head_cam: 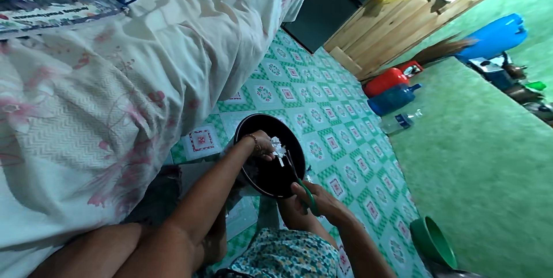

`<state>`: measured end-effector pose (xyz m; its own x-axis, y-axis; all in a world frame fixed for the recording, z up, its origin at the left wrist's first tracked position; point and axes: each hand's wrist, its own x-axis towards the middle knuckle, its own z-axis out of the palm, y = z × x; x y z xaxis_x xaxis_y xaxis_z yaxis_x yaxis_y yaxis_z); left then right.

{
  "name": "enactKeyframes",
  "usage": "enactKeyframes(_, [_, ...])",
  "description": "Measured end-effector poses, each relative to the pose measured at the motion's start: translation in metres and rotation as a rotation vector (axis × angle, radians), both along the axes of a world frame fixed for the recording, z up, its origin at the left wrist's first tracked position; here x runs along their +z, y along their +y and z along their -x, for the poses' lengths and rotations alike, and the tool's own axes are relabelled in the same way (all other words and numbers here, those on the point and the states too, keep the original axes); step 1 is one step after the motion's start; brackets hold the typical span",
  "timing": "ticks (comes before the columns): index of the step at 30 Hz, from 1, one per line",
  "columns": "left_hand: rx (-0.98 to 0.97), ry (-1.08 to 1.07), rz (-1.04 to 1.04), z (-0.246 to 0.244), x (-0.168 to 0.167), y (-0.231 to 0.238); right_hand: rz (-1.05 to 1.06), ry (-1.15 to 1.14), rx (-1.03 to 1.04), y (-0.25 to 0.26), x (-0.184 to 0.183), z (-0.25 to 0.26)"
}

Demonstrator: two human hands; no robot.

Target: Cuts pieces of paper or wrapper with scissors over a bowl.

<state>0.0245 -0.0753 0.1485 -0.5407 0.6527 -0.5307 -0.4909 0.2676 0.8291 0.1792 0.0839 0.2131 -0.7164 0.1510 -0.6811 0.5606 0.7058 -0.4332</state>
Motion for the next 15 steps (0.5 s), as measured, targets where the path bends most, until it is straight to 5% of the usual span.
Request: enactKeyframes(15, [-0.134, 0.061, -0.015, -0.007, 0.006, 0.001, -0.072, -0.005, 0.03, -0.014, 0.0, 0.014])
